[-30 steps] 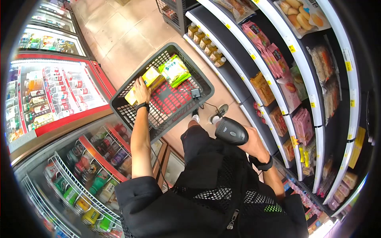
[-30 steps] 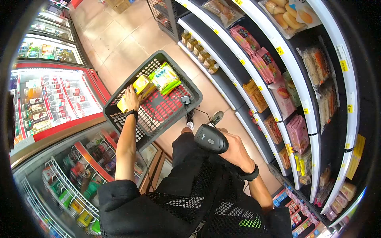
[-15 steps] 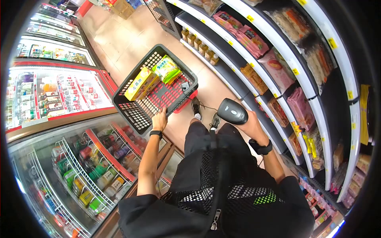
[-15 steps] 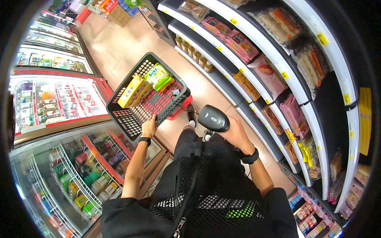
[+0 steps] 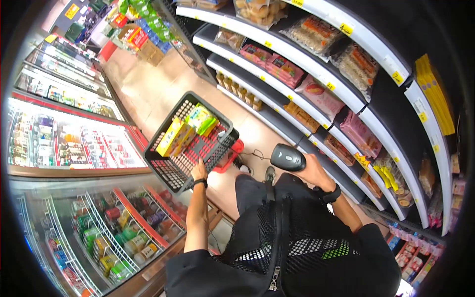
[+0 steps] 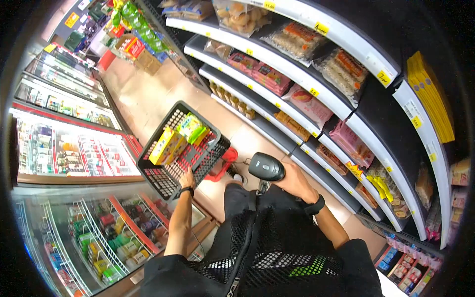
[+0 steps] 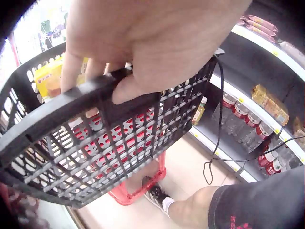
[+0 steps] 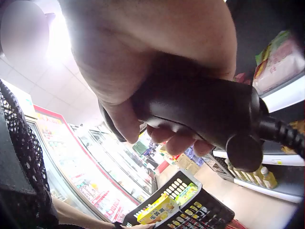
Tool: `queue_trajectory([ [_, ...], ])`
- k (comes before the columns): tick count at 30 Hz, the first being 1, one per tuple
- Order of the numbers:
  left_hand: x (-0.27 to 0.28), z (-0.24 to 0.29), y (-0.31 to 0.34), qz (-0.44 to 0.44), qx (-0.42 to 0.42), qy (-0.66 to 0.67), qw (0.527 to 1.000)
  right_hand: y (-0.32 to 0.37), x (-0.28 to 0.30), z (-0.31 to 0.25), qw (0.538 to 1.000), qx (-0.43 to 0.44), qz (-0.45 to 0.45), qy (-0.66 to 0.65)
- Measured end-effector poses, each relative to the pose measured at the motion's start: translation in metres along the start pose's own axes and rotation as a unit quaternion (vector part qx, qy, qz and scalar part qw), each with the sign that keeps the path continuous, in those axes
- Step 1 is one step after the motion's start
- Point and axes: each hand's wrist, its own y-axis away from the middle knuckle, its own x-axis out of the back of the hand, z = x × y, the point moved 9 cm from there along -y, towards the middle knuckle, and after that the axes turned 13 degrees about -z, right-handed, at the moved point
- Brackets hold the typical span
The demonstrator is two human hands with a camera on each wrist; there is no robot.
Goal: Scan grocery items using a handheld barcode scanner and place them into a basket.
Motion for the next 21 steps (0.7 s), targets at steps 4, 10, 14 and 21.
queue_trajectory([
  [4,-0.014,-0.001,0.002,0.084,0.017,0.018,0.996,0.004,0.000,0.005,1.000,0.004,-0.003,0.009],
  [10,-0.018,-0.002,-0.001,0.028,0.018,0.033,0.999,-0.011,-0.009,0.010,0.998,-0.012,-0.043,0.034],
  [14,-0.015,0.006,0.010,0.062,0.029,0.060,0.996,-0.019,-0.008,-0.007,0.999,0.027,-0.044,0.014],
  [21,-0.006,0.014,0.019,0.046,0.043,0.049,0.997,-0.019,-0.008,-0.005,0.998,0.045,-0.039,0.025],
])
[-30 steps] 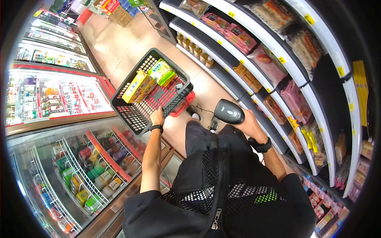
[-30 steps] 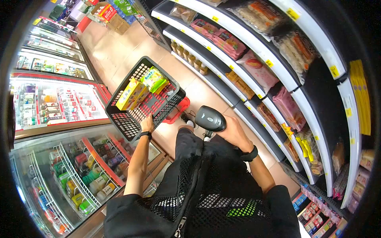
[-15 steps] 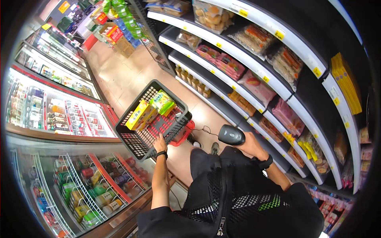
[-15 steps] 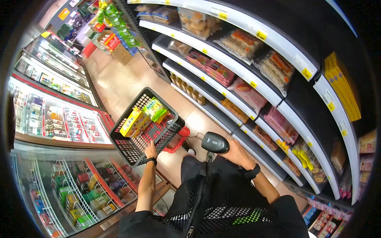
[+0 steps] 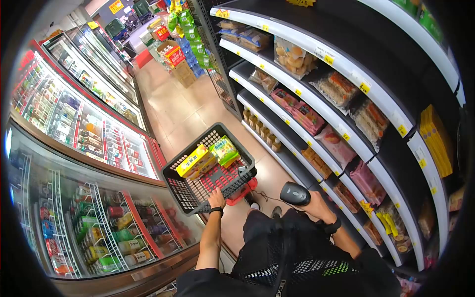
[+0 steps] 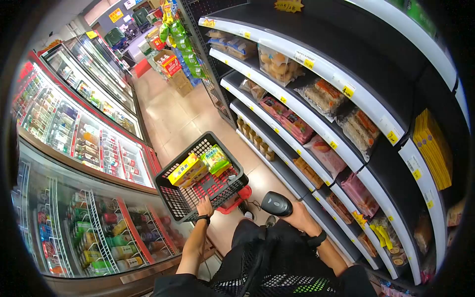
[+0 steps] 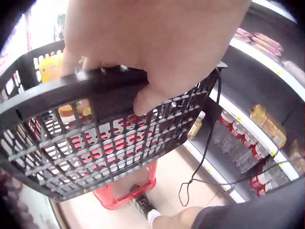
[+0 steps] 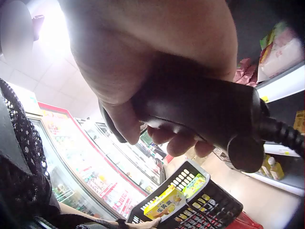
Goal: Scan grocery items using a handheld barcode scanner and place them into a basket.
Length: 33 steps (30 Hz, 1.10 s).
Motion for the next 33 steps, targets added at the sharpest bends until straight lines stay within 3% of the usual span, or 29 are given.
queue_trajectory([
  [6,-0.016,-0.007,-0.004,-0.012,0.018,0.032,0.999,0.007,0.001,0.008,1.000,-0.009,-0.015,-0.003],
  [11,-0.019,-0.008,-0.008,-0.045,0.018,0.036,0.998,0.015,0.006,0.030,0.999,-0.011,0.039,0.023],
  [15,-0.019,-0.005,-0.001,-0.053,0.028,0.035,0.998,0.019,0.009,0.029,0.998,-0.048,0.034,0.016],
  [21,-0.017,-0.003,0.000,-0.038,0.013,0.048,0.998,0.022,0.011,0.023,0.998,-0.028,0.057,-0.008],
  [27,-0.022,-0.008,-0.003,-0.060,0.007,0.055,0.997,0.020,0.004,0.026,0.997,-0.075,0.018,0.000],
  [33,-0.025,-0.006,-0.004,-0.083,0.018,0.048,0.995,0.020,-0.002,0.028,0.999,-0.030,0.030,-0.002],
])
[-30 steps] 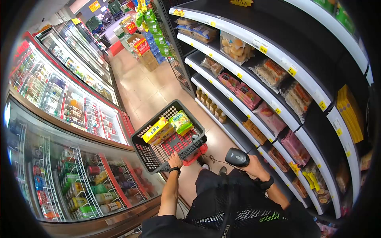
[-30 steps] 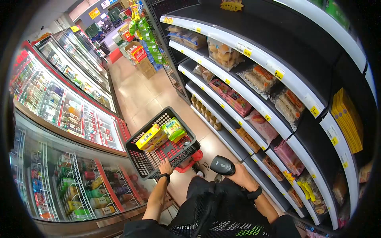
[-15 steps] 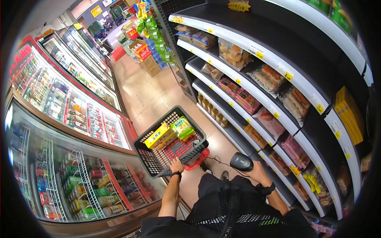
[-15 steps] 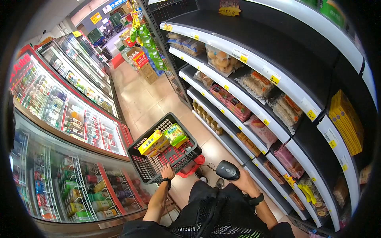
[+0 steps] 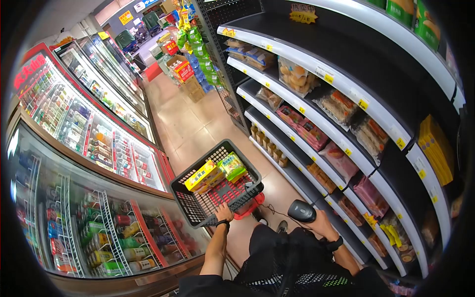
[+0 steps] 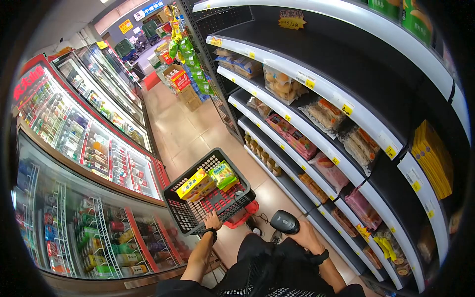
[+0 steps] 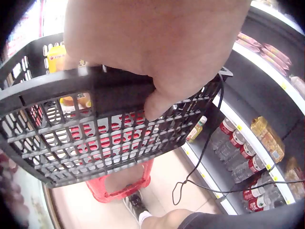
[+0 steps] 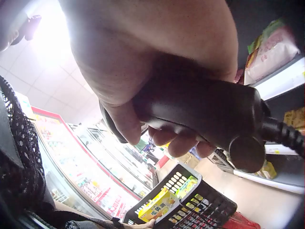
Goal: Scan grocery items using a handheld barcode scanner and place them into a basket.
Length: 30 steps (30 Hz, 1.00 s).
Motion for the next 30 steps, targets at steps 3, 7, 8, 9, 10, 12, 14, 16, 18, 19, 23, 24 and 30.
queue_trajectory([
  [3,-0.001,0.000,0.001,0.007,0.000,0.007,1.000,0.001,-0.001,-0.003,1.000,-0.008,-0.003,-0.001],
  [7,-0.002,-0.002,0.000,0.021,-0.003,0.010,1.000,0.001,-0.001,-0.007,1.000,0.005,0.006,-0.011],
  [8,-0.005,-0.003,0.000,0.020,-0.003,0.010,1.000,0.002,-0.002,-0.006,1.000,0.004,0.005,-0.011],
  [9,-0.003,-0.002,0.001,0.024,-0.006,0.012,1.000,0.002,-0.002,-0.007,1.000,0.006,0.004,-0.007],
  [10,-0.001,-0.001,0.002,0.028,-0.010,0.014,0.999,0.002,-0.001,-0.008,1.000,0.008,0.003,-0.003],
  [12,-0.003,-0.002,0.002,-0.001,-0.014,0.019,1.000,0.002,-0.001,-0.009,1.000,-0.002,-0.004,-0.006],
  [14,-0.002,-0.002,0.001,-0.008,-0.018,0.023,1.000,0.003,-0.002,-0.007,1.000,-0.010,-0.010,-0.010],
  [16,0.001,-0.001,0.002,-0.013,-0.017,0.025,0.999,0.003,-0.002,-0.007,1.000,-0.008,-0.003,-0.007],
  [18,0.003,0.000,0.002,-0.019,-0.018,0.027,0.999,0.003,-0.002,-0.006,1.000,-0.008,-0.002,-0.005],
  [19,0.002,0.000,0.002,-0.025,-0.016,0.033,0.999,0.003,-0.002,-0.005,1.000,-0.009,-0.005,-0.003],
  [23,0.003,0.000,0.005,-0.031,-0.012,0.037,0.999,0.001,-0.006,0.003,1.000,-0.005,-0.011,-0.002],
  [24,0.002,0.000,0.004,-0.030,-0.013,0.033,0.999,0.001,-0.008,0.005,1.000,-0.007,-0.014,-0.001],
  [30,0.004,-0.001,0.005,0.007,-0.010,0.021,1.000,0.000,-0.011,0.002,1.000,-0.002,-0.028,-0.013],
])
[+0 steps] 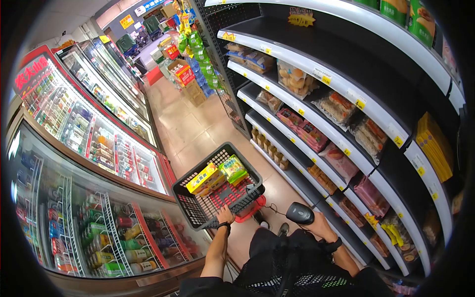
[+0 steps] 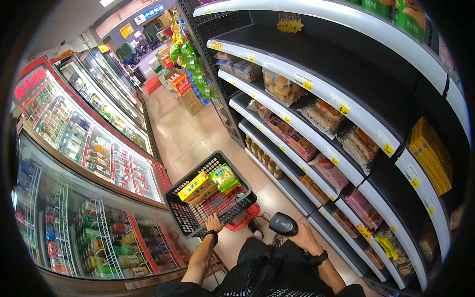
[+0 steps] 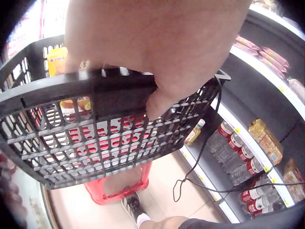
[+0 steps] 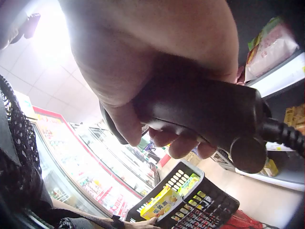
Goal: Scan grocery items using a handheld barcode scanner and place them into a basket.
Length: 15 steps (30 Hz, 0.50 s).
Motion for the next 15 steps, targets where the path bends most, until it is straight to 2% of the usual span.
queue_trajectory([
  [4,0.0036,0.0001,0.0027,0.010,0.007,0.013,1.000,0.0004,-0.0037,0.0067,1.000,-0.009,-0.019,-0.003],
  [15,0.0017,0.0009,-0.0037,-0.009,0.015,0.022,1.000,0.0043,0.0035,0.0059,1.000,-0.015,0.000,0.002],
])
